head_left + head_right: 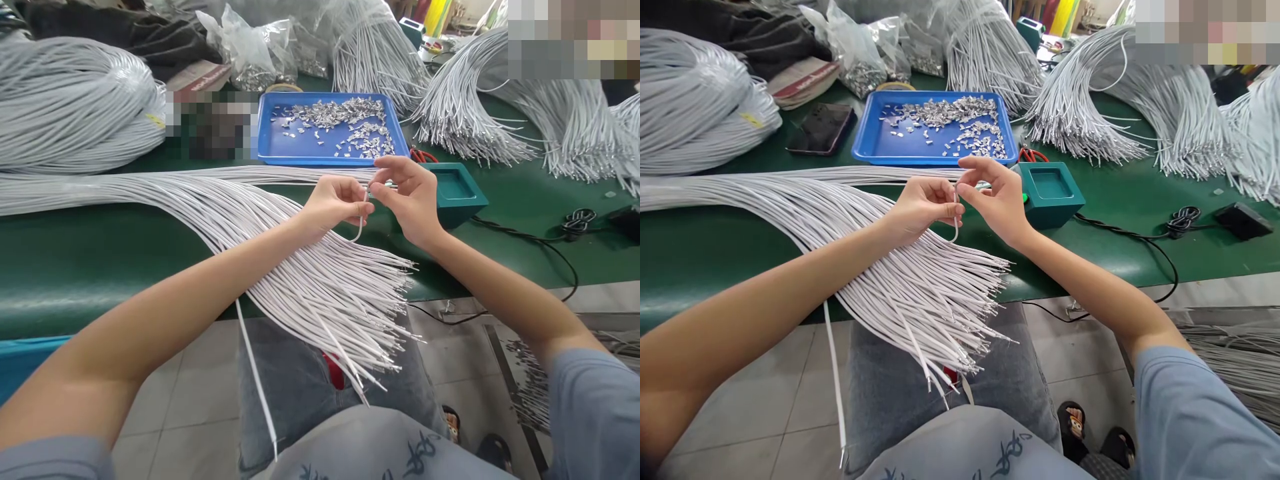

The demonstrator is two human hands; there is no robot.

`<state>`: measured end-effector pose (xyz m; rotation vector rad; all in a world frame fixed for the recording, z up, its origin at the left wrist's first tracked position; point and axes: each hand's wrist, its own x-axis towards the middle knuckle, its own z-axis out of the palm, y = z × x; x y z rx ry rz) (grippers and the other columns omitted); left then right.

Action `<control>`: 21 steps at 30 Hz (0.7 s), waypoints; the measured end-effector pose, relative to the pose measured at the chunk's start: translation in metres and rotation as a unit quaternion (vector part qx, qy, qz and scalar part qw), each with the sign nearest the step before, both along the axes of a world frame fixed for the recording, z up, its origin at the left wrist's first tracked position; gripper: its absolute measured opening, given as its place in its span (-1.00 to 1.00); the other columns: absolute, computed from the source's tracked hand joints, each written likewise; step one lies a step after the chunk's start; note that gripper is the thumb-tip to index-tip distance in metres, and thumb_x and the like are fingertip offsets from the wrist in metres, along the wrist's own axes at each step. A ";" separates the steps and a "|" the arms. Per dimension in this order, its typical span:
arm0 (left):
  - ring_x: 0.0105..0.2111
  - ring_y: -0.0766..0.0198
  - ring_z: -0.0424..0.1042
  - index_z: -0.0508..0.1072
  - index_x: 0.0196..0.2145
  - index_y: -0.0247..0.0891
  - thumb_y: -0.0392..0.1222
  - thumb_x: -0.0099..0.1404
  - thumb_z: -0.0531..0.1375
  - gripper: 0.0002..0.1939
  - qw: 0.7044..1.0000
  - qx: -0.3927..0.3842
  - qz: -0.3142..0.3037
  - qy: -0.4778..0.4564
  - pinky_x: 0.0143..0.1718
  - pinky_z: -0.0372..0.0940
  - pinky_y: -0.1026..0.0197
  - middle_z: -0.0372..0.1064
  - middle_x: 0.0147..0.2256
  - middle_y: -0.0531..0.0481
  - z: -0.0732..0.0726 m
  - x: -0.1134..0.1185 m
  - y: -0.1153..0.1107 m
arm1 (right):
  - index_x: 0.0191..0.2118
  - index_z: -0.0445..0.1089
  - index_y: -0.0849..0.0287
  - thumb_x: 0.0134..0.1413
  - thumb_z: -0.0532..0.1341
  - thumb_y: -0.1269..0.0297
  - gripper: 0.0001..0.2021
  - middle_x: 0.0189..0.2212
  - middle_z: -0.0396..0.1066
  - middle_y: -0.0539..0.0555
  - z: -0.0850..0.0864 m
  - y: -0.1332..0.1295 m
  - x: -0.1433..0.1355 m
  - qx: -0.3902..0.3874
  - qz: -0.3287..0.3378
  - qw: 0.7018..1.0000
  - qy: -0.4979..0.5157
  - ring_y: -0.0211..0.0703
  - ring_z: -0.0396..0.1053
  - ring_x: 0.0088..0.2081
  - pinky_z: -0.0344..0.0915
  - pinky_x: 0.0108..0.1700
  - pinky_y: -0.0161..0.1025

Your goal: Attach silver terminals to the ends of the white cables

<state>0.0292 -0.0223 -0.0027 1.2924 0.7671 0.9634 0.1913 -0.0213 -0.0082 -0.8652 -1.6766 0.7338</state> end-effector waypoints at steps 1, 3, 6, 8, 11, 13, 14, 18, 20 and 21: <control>-0.58 0.40 0.43 0.35 -0.53 -0.36 0.00 -0.26 0.52 -0.48 1.000 0.000 0.000 -0.002 -0.50 0.42 0.34 0.36 -0.60 0.12 -0.001 0.000 0.000 | -0.13 0.37 0.01 0.04 0.29 0.16 -0.75 -0.40 0.39 -0.03 0.000 0.000 0.000 -0.002 0.000 1.000 0.000 -0.24 0.40 -0.32 0.38 -0.42 -0.28; -0.59 0.41 0.43 0.33 -0.53 -0.35 -0.02 -0.27 0.52 -0.47 1.000 -0.001 0.000 -0.007 -0.50 0.42 0.34 0.36 -0.60 0.13 -0.002 0.001 0.000 | -0.12 0.37 0.01 0.05 0.27 0.19 -0.75 -0.42 0.37 -0.04 0.000 0.001 0.000 -0.006 0.003 1.000 -0.001 -0.24 0.39 -0.32 0.37 -0.42 -0.29; -0.59 0.41 0.43 0.32 -0.52 -0.35 -0.02 -0.24 0.52 -0.48 1.000 -0.004 0.004 -0.013 -0.50 0.41 0.34 0.37 -0.59 0.13 -0.003 0.002 0.000 | -0.10 0.36 0.02 0.05 0.26 0.21 -0.74 -0.44 0.34 -0.04 -0.002 0.003 0.001 -0.010 0.017 1.000 -0.011 -0.25 0.38 -0.34 0.37 -0.44 -0.30; -0.59 0.41 0.43 0.32 -0.52 -0.35 -0.03 -0.22 0.52 -0.49 1.000 -0.010 0.007 -0.013 -0.51 0.41 0.34 0.37 -0.59 0.12 -0.003 0.001 0.000 | -0.11 0.37 0.03 0.06 0.24 0.21 -0.76 -0.46 0.31 -0.05 -0.004 0.004 0.002 -0.009 0.022 1.000 -0.014 -0.26 0.36 -0.36 0.37 -0.45 -0.30; -0.60 0.39 0.43 0.34 -0.52 -0.35 -0.04 -0.20 0.51 -0.52 1.000 -0.028 0.004 -0.009 -0.51 0.41 0.32 0.38 -0.60 0.10 -0.002 0.000 0.000 | -0.13 0.38 0.02 0.12 0.19 0.16 -0.80 -0.44 0.33 -0.03 -0.007 0.007 0.005 -0.003 0.012 1.000 -0.005 -0.25 0.38 -0.36 0.40 -0.45 -0.28; -0.59 0.39 0.43 0.35 -0.52 -0.36 -0.06 -0.19 0.51 -0.53 0.999 -0.035 0.003 -0.010 -0.50 0.41 0.31 0.38 -0.60 0.10 -0.001 0.000 0.000 | -0.12 0.37 0.00 0.16 0.17 0.11 -0.79 -0.37 0.38 -0.01 -0.008 0.008 0.006 0.002 0.007 1.000 -0.002 -0.23 0.40 -0.31 0.43 -0.42 -0.27; -0.59 0.39 0.43 0.35 -0.52 -0.36 -0.08 -0.18 0.51 -0.54 0.999 -0.036 0.004 -0.011 -0.49 0.41 0.31 0.38 -0.60 0.10 -0.001 0.000 0.000 | -0.10 0.36 0.00 0.16 0.17 0.08 -0.77 -0.34 0.40 -0.01 -0.008 0.008 0.006 0.004 0.008 1.000 -0.004 -0.22 0.42 -0.28 0.44 -0.41 -0.26; -0.58 0.39 0.43 0.34 -0.52 -0.36 -0.11 -0.16 0.51 -0.55 0.999 -0.034 0.005 -0.012 -0.47 0.43 0.29 0.37 -0.59 0.10 -0.001 0.000 -0.001 | -0.09 0.32 -0.01 0.10 0.23 0.04 -0.71 -0.34 0.41 -0.02 -0.008 0.007 0.005 0.012 0.014 1.000 -0.023 -0.21 0.45 -0.26 0.46 -0.38 -0.26; -0.56 0.39 0.44 0.34 -0.52 -0.35 -0.10 -0.14 0.50 -0.56 1.000 -0.030 0.006 -0.007 -0.45 0.43 0.29 0.37 -0.58 0.11 -0.001 0.001 -0.001 | -0.13 0.32 0.00 0.08 0.26 0.06 -0.73 -0.35 0.40 -0.02 -0.007 0.006 0.005 0.008 0.009 0.999 -0.030 -0.20 0.46 -0.25 0.45 -0.38 -0.27; -0.55 0.39 0.44 0.34 -0.51 -0.35 -0.09 -0.13 0.50 -0.56 1.000 -0.027 0.006 -0.003 -0.44 0.44 0.29 0.37 -0.58 0.10 -0.002 0.001 -0.001 | -0.15 0.31 0.01 0.07 0.27 0.08 -0.74 -0.36 0.40 -0.02 -0.007 0.006 0.005 0.005 0.006 0.999 -0.031 -0.20 0.46 -0.25 0.44 -0.38 -0.27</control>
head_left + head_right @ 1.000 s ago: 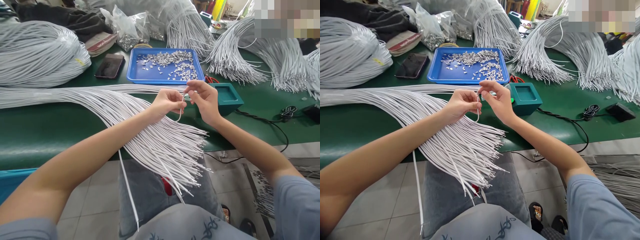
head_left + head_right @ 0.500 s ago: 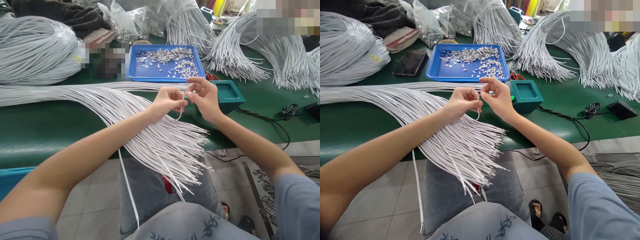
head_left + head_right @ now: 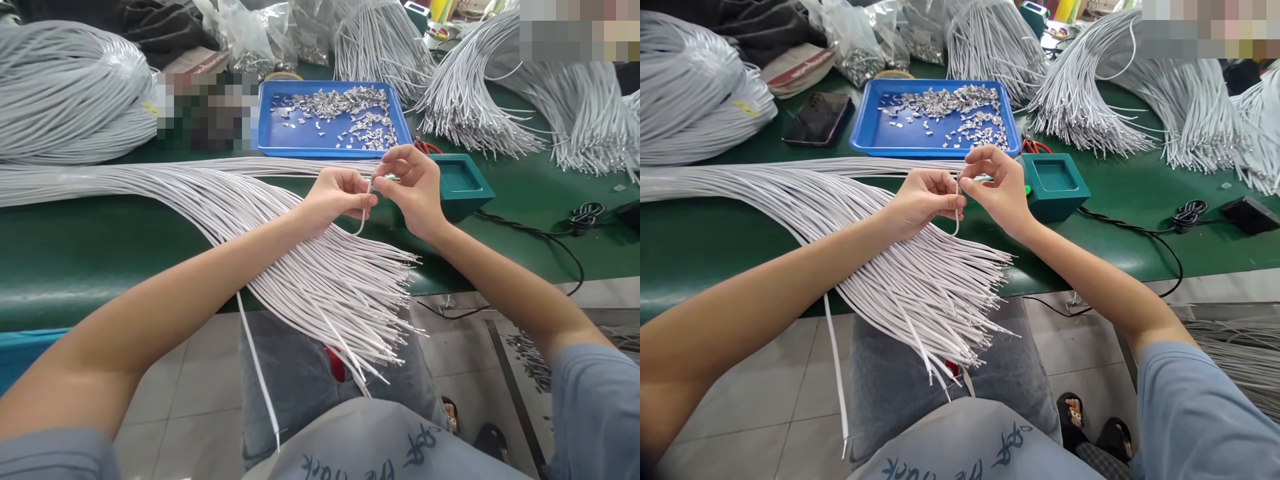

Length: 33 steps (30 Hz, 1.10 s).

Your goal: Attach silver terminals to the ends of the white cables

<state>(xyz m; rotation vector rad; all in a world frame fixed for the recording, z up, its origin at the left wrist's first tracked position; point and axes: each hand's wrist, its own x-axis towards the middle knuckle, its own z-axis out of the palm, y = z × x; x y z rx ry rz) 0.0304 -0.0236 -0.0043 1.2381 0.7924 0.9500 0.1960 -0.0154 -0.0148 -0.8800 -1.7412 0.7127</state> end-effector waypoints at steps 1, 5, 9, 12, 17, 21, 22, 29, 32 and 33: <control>-0.54 0.38 0.44 0.35 -0.50 -0.35 -0.09 -0.12 0.49 -0.57 1.000 0.002 0.000 0.004 -0.43 0.44 0.29 0.37 -0.57 0.10 0.000 0.000 0.000 | -0.17 0.31 0.01 0.07 0.28 0.10 -0.76 -0.36 0.40 -0.02 0.001 0.000 0.000 -0.003 -0.001 1.000 -0.001 -0.21 0.46 -0.25 0.44 -0.38 -0.27; -0.54 0.39 0.44 0.35 -0.50 -0.34 -0.10 -0.08 0.48 -0.60 1.000 0.010 0.002 0.010 -0.43 0.43 0.30 0.36 -0.56 0.09 -0.001 0.002 -0.001 | -0.23 0.27 0.02 0.07 0.27 0.16 -0.81 -0.37 0.38 -0.02 0.006 -0.003 0.000 -0.008 0.003 1.000 -0.007 -0.23 0.43 -0.28 0.43 -0.38 -0.26; -0.55 0.42 0.41 0.34 -0.50 -0.34 -0.18 0.02 0.44 -0.67 1.000 0.008 0.021 0.001 -0.41 0.43 0.30 0.34 -0.57 0.11 0.001 0.001 -0.002 | -0.19 0.21 0.00 0.11 0.25 0.14 -0.78 -0.32 0.38 -0.02 0.006 -0.005 -0.001 0.004 0.011 1.000 -0.018 -0.24 0.38 -0.29 0.41 -0.41 -0.27; -0.52 0.45 0.41 0.33 -0.48 -0.33 -0.25 0.12 0.37 -0.75 0.998 0.000 0.056 -0.016 -0.34 0.43 0.30 0.34 -0.54 0.13 0.003 -0.002 0.000 | -0.17 0.18 -0.01 0.13 0.23 0.14 -0.78 -0.30 0.36 -0.02 0.002 -0.003 -0.001 0.024 0.023 0.999 -0.020 -0.25 0.36 -0.29 0.38 -0.42 -0.28; -0.49 0.44 0.43 0.40 -0.44 -0.33 -0.22 0.21 0.30 -0.84 0.999 -0.013 0.041 -0.008 -0.32 0.43 0.29 0.35 -0.52 0.11 0.002 -0.006 0.002 | -0.13 0.19 -0.05 0.15 0.20 0.07 -0.77 -0.25 0.38 0.00 0.000 0.003 0.002 0.038 0.008 0.999 -0.003 -0.20 0.38 -0.22 0.38 -0.43 -0.29; -0.54 0.44 0.41 0.46 -0.43 -0.34 -0.14 0.17 0.34 -0.80 1.000 -0.012 -0.013 -0.021 -0.46 0.39 0.35 0.39 -0.53 0.07 0.000 -0.005 0.001 | -0.10 0.20 -0.08 0.11 0.21 -0.02 -0.70 -0.14 0.41 0.01 0.004 0.000 0.001 0.020 0.002 1.000 0.011 -0.15 0.40 -0.13 0.43 -0.36 -0.23; -0.55 0.44 0.40 0.47 -0.43 -0.34 -0.13 0.16 0.35 -0.79 0.999 -0.014 -0.020 -0.024 -0.48 0.38 0.36 0.39 -0.53 0.07 0.000 -0.004 0.001 | -0.09 0.21 -0.08 0.10 0.22 -0.03 -0.68 -0.11 0.41 0.01 0.005 -0.002 0.000 0.019 -0.007 1.000 0.012 -0.13 0.40 -0.09 0.45 -0.33 -0.21; -0.56 0.41 0.40 0.51 -0.41 -0.35 -0.12 0.19 0.33 -0.79 0.999 -0.017 -0.026 -0.026 -0.50 0.36 0.33 0.37 -0.54 0.05 0.003 -0.004 -0.001 | -0.09 0.29 -0.06 0.06 0.25 0.09 -0.72 -0.14 0.45 0.03 0.007 -0.013 -0.004 0.013 -0.021 1.000 0.009 -0.06 0.41 0.00 0.49 -0.20 -0.13; -0.54 0.42 0.41 0.51 -0.39 -0.35 -0.13 0.20 0.33 -0.81 0.999 -0.019 -0.013 -0.030 -0.47 0.37 0.33 0.38 -0.52 0.06 0.002 -0.005 0.000 | -0.11 0.30 -0.06 0.10 0.22 0.06 -0.76 -0.15 0.47 0.02 0.008 -0.013 -0.003 0.011 -0.022 1.000 0.005 -0.09 0.43 -0.03 0.49 -0.24 -0.16; -0.54 0.43 0.41 0.51 -0.39 -0.35 -0.13 0.19 0.33 -0.81 0.999 -0.019 -0.010 -0.031 -0.47 0.37 0.34 0.38 -0.52 0.06 0.002 -0.005 0.000 | -0.12 0.30 -0.07 0.11 0.21 0.05 -0.76 -0.15 0.47 0.01 0.008 -0.012 -0.002 0.012 -0.023 1.000 0.005 -0.10 0.44 -0.04 0.49 -0.24 -0.17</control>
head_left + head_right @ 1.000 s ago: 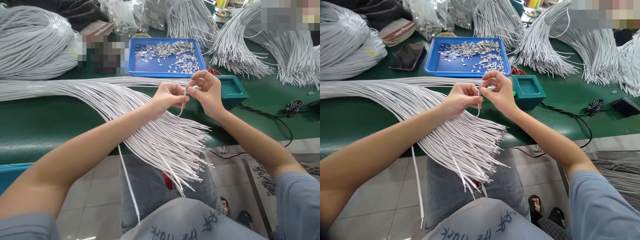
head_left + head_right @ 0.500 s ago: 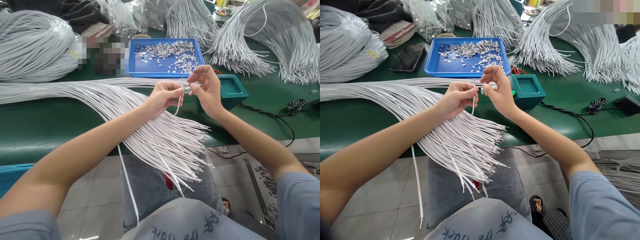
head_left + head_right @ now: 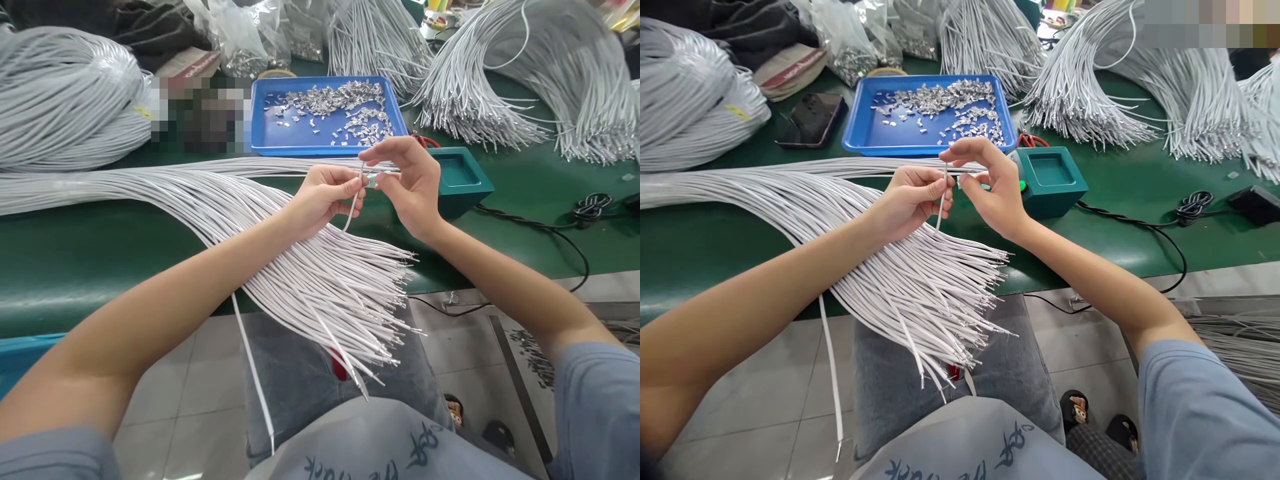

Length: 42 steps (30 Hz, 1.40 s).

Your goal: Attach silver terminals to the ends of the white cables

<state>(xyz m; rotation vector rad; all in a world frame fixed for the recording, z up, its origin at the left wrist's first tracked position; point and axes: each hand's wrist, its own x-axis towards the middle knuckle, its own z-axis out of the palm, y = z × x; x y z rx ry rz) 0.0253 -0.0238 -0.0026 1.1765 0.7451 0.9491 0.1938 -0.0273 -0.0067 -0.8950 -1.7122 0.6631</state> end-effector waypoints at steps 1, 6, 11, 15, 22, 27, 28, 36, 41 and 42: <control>-0.54 0.44 0.40 0.50 -0.40 -0.35 -0.14 0.18 0.34 -0.80 1.000 0.000 0.002 -0.002 -0.48 0.37 0.35 0.38 -0.53 0.07 0.000 0.000 0.000 | -0.12 0.30 -0.07 0.11 0.21 0.04 -0.77 -0.14 0.47 0.01 0.000 0.001 0.000 0.002 -0.001 1.000 0.002 -0.11 0.44 -0.03 0.49 -0.24 -0.17; -0.56 0.46 0.39 0.48 -0.42 -0.35 -0.13 0.16 0.35 -0.78 1.000 -0.003 0.003 -0.005 -0.51 0.36 0.39 0.38 -0.54 0.08 0.001 0.001 0.000 | -0.13 0.32 -0.08 0.09 0.23 0.04 -0.76 -0.12 0.48 0.01 0.002 0.001 -0.001 0.017 0.020 0.999 0.021 -0.07 0.43 0.00 0.51 -0.22 -0.13; -0.57 0.48 0.38 0.47 -0.42 -0.35 -0.14 0.19 0.34 -0.79 1.000 0.001 0.018 -0.002 -0.51 0.35 0.41 0.36 -0.54 0.09 0.001 0.001 0.000 | -0.14 0.36 -0.06 0.12 0.20 0.06 -0.79 -0.13 0.50 0.02 0.001 -0.001 -0.002 0.013 0.011 0.999 0.031 -0.06 0.44 -0.02 0.52 -0.20 -0.09; -0.56 0.49 0.38 0.46 -0.41 -0.36 -0.15 0.21 0.32 -0.80 1.000 0.005 0.028 -0.006 -0.50 0.36 0.41 0.35 -0.54 0.10 0.002 0.001 0.000 | -0.16 0.38 -0.07 0.17 0.15 0.10 -0.84 -0.16 0.49 0.03 -0.001 0.001 -0.001 0.030 0.004 0.999 0.037 -0.06 0.45 -0.03 0.51 -0.19 -0.07; -0.56 0.46 0.40 0.47 -0.42 -0.34 -0.11 0.18 0.34 -0.78 0.999 0.014 0.029 0.003 -0.51 0.37 0.39 0.34 -0.55 0.10 0.001 0.001 0.000 | -0.16 0.34 -0.02 0.18 0.14 -0.01 -0.77 -0.20 0.47 0.03 -0.005 0.008 0.003 -0.006 0.013 0.999 0.033 -0.10 0.47 -0.07 0.52 -0.30 -0.19; -0.53 0.41 0.44 0.47 -0.47 -0.30 -0.03 0.06 0.41 -0.70 0.999 0.032 0.011 0.013 -0.51 0.38 0.38 0.39 -0.55 0.09 -0.002 0.001 -0.001 | -0.12 0.35 -0.02 0.09 0.23 -0.05 -0.69 -0.23 0.45 0.02 -0.008 0.014 0.003 -0.041 0.068 0.996 0.046 -0.14 0.48 -0.17 0.53 -0.33 -0.19; -0.53 0.40 0.45 0.47 -0.47 -0.29 -0.02 0.04 0.42 -0.70 0.999 0.032 0.009 0.017 -0.50 0.39 0.37 0.39 -0.55 0.09 -0.003 0.001 -0.001 | -0.13 0.36 -0.02 0.08 0.24 -0.03 -0.70 -0.26 0.44 0.02 -0.009 0.014 0.002 -0.038 0.067 0.996 0.044 -0.14 0.48 -0.19 0.53 -0.33 -0.17; -0.47 0.30 0.52 0.47 -0.48 -0.32 -0.10 0.01 0.44 -0.72 0.999 0.020 0.016 0.035 -0.45 0.43 0.29 0.38 -0.55 0.07 0.001 0.003 -0.004 | -0.17 0.39 -0.01 0.07 0.27 0.04 -0.76 -0.35 0.41 0.02 -0.002 0.007 0.001 -0.018 0.040 0.999 0.014 -0.11 0.46 -0.20 0.54 -0.27 -0.11; -0.45 0.28 0.52 0.46 -0.48 -0.32 -0.11 0.00 0.45 -0.72 0.999 0.015 0.010 0.031 -0.43 0.43 0.27 0.39 -0.53 0.05 0.001 0.003 -0.004 | -0.14 0.38 -0.02 0.09 0.25 0.03 -0.75 -0.36 0.40 0.01 0.002 0.002 0.000 -0.022 0.039 0.999 0.005 -0.13 0.44 -0.21 0.53 -0.33 -0.15; -0.45 0.29 0.51 0.47 -0.48 -0.32 -0.11 0.01 0.44 -0.72 0.999 0.017 0.009 0.029 -0.44 0.43 0.27 0.39 -0.53 0.05 0.001 0.003 -0.003 | -0.14 0.39 -0.03 0.09 0.25 0.02 -0.75 -0.36 0.40 0.01 0.002 0.001 0.000 -0.019 0.044 0.999 0.007 -0.14 0.44 -0.22 0.52 -0.33 -0.16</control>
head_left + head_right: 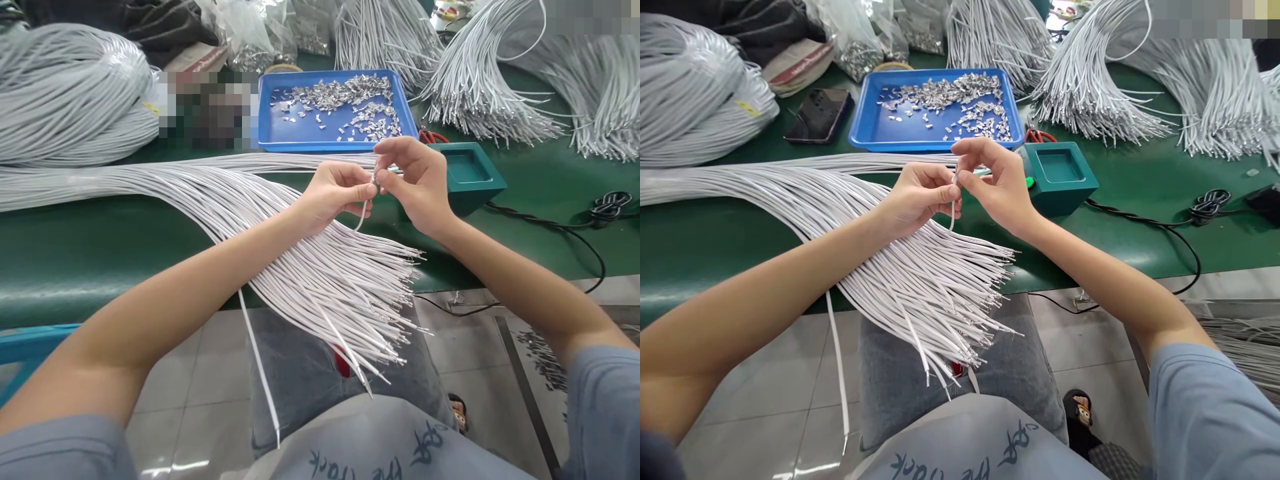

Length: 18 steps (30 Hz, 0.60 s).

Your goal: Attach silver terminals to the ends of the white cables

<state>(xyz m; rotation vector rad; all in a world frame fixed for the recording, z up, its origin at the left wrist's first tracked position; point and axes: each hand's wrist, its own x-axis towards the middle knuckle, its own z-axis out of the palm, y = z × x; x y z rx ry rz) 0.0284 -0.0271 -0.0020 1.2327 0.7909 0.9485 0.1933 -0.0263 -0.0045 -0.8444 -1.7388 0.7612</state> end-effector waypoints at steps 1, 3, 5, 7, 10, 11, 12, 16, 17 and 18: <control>-0.46 0.30 0.51 0.47 -0.48 -0.31 -0.10 0.02 0.44 -0.72 1.000 0.003 -0.001 -0.003 -0.44 0.42 0.28 0.39 -0.53 0.06 -0.001 -0.001 0.001 | -0.13 0.39 -0.04 0.10 0.24 0.01 -0.74 -0.35 0.40 0.01 0.000 0.000 0.000 0.004 0.004 1.000 0.002 -0.14 0.44 -0.22 0.52 -0.33 -0.17; -0.47 0.32 0.49 0.48 -0.48 -0.30 -0.07 0.03 0.43 -0.73 1.000 0.011 -0.005 -0.008 -0.45 0.42 0.30 0.39 -0.54 0.06 -0.002 -0.002 0.002 | -0.11 0.39 -0.05 0.12 0.21 -0.01 -0.73 -0.31 0.42 0.01 0.000 -0.001 0.000 0.009 0.007 1.000 0.004 -0.15 0.43 -0.20 0.51 -0.32 -0.19; -0.46 0.33 0.49 0.49 -0.48 -0.29 -0.05 0.04 0.42 -0.73 1.000 0.013 -0.011 -0.009 -0.45 0.42 0.31 0.39 -0.54 0.06 -0.003 -0.002 0.003 | -0.10 0.40 -0.06 0.13 0.19 -0.03 -0.72 -0.26 0.44 0.01 0.000 0.000 0.001 0.010 0.007 1.000 0.001 -0.14 0.43 -0.15 0.51 -0.30 -0.20; -0.45 0.32 0.49 0.49 -0.48 -0.29 -0.04 0.05 0.41 -0.73 1.000 0.012 -0.016 -0.004 -0.45 0.42 0.31 0.40 -0.54 0.05 -0.003 -0.002 0.003 | -0.09 0.41 -0.05 0.14 0.18 -0.04 -0.71 -0.21 0.45 0.01 0.000 0.000 0.001 0.005 0.007 1.000 0.000 -0.14 0.43 -0.12 0.51 -0.29 -0.22; -0.46 0.33 0.48 0.49 -0.49 -0.29 -0.03 0.07 0.40 -0.72 1.000 0.013 -0.019 0.001 -0.46 0.41 0.32 0.39 -0.54 0.06 -0.002 -0.002 0.002 | -0.11 0.42 -0.02 0.14 0.17 -0.04 -0.70 -0.19 0.47 0.00 0.001 0.000 0.001 -0.008 0.023 1.000 0.006 -0.16 0.45 -0.15 0.51 -0.32 -0.24; -0.48 0.34 0.48 0.49 -0.49 -0.30 -0.03 0.07 0.40 -0.71 1.000 0.016 -0.020 0.000 -0.47 0.41 0.33 0.38 -0.55 0.06 -0.002 -0.002 0.002 | -0.11 0.43 -0.01 0.14 0.17 -0.04 -0.70 -0.20 0.48 0.00 0.001 0.000 0.001 -0.013 0.033 0.999 0.012 -0.17 0.46 -0.18 0.51 -0.34 -0.25; -0.49 0.36 0.47 0.48 -0.49 -0.31 -0.02 0.07 0.40 -0.71 1.000 0.020 -0.022 -0.002 -0.47 0.41 0.33 0.38 -0.55 0.06 -0.001 -0.002 0.001 | -0.12 0.43 0.00 0.14 0.18 -0.03 -0.70 -0.22 0.48 0.00 0.002 0.000 0.001 -0.018 0.044 0.999 0.019 -0.18 0.46 -0.21 0.50 -0.36 -0.25; -0.51 0.39 0.45 0.46 -0.49 -0.33 0.02 0.10 0.37 -0.66 0.998 0.046 -0.039 0.001 -0.47 0.42 0.33 0.38 -0.54 0.06 -0.002 -0.003 0.002 | -0.13 0.44 0.04 0.15 0.18 0.02 -0.72 -0.28 0.49 -0.01 0.006 -0.003 0.001 -0.049 0.069 0.996 0.042 -0.24 0.45 -0.32 0.47 -0.41 -0.29; -0.50 0.38 0.46 0.46 -0.48 -0.34 0.04 0.11 0.37 -0.65 0.998 0.052 -0.044 0.005 -0.45 0.43 0.32 0.39 -0.53 0.05 -0.003 -0.003 0.003 | -0.13 0.44 0.05 0.15 0.18 0.04 -0.74 -0.29 0.48 -0.01 0.007 -0.003 0.001 -0.056 0.072 0.995 0.050 -0.25 0.45 -0.33 0.47 -0.41 -0.31; -0.49 0.37 0.47 0.46 -0.47 -0.34 0.05 0.12 0.36 -0.64 0.997 0.059 -0.049 0.008 -0.44 0.43 0.31 0.40 -0.52 0.04 -0.005 -0.004 0.003 | -0.14 0.45 0.05 0.15 0.19 0.07 -0.76 -0.29 0.48 -0.01 0.007 -0.004 0.001 -0.062 0.076 0.993 0.058 -0.26 0.44 -0.34 0.46 -0.41 -0.32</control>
